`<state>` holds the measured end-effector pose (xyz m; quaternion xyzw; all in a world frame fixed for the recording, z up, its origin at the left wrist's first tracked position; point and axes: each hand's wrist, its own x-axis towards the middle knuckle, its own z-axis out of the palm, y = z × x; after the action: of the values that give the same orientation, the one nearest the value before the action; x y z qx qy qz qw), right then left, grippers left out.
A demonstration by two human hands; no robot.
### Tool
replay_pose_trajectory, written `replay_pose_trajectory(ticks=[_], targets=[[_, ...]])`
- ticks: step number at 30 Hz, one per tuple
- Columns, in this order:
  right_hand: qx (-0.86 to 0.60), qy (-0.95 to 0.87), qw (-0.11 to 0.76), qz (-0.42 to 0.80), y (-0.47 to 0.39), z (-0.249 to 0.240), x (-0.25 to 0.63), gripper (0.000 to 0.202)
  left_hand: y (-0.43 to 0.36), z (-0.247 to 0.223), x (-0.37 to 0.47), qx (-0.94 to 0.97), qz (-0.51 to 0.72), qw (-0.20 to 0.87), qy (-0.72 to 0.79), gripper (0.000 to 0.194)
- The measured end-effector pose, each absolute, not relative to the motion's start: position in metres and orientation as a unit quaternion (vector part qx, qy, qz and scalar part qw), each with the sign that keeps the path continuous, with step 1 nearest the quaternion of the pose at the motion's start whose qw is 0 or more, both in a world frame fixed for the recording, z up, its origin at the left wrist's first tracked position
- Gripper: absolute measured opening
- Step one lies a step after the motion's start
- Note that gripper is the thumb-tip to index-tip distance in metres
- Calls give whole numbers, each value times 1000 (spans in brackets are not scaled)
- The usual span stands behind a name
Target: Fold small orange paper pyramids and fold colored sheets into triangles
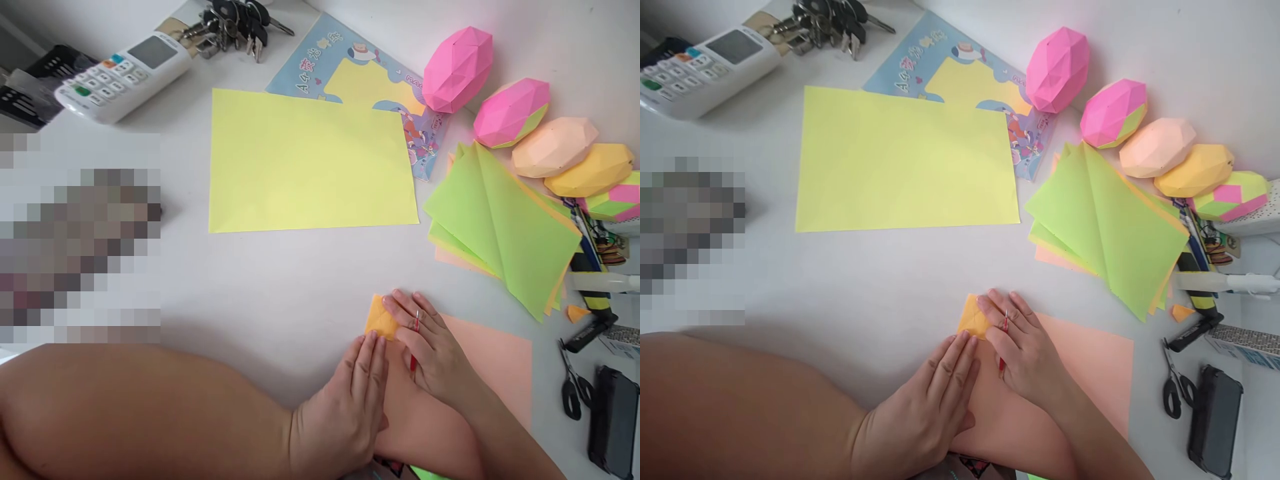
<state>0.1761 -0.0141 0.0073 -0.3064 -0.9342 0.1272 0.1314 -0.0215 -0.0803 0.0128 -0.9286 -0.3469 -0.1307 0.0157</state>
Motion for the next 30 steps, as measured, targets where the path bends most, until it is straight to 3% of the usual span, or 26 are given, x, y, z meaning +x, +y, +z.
replay_pose_trajectory(ticks=[11, 17, 25, 30], targets=[[-307, -934, 125, 132, -12, 8, 178, 28, -78, 14, -23, -931, -137, 19, -338, 50], [-331, -921, 150, 140, -14, 8, 173, 9, -78, 13, -23, -929, -137, 18, -342, 50], [-332, -922, 149, 133, -16, 1, 177, 41, -80, 13, -22, -933, -136, 9, -333, 48], [-324, -926, 140, 133, -14, 2, 179, 45, -79, 13, -22, -936, -131, 7, -328, 48]])
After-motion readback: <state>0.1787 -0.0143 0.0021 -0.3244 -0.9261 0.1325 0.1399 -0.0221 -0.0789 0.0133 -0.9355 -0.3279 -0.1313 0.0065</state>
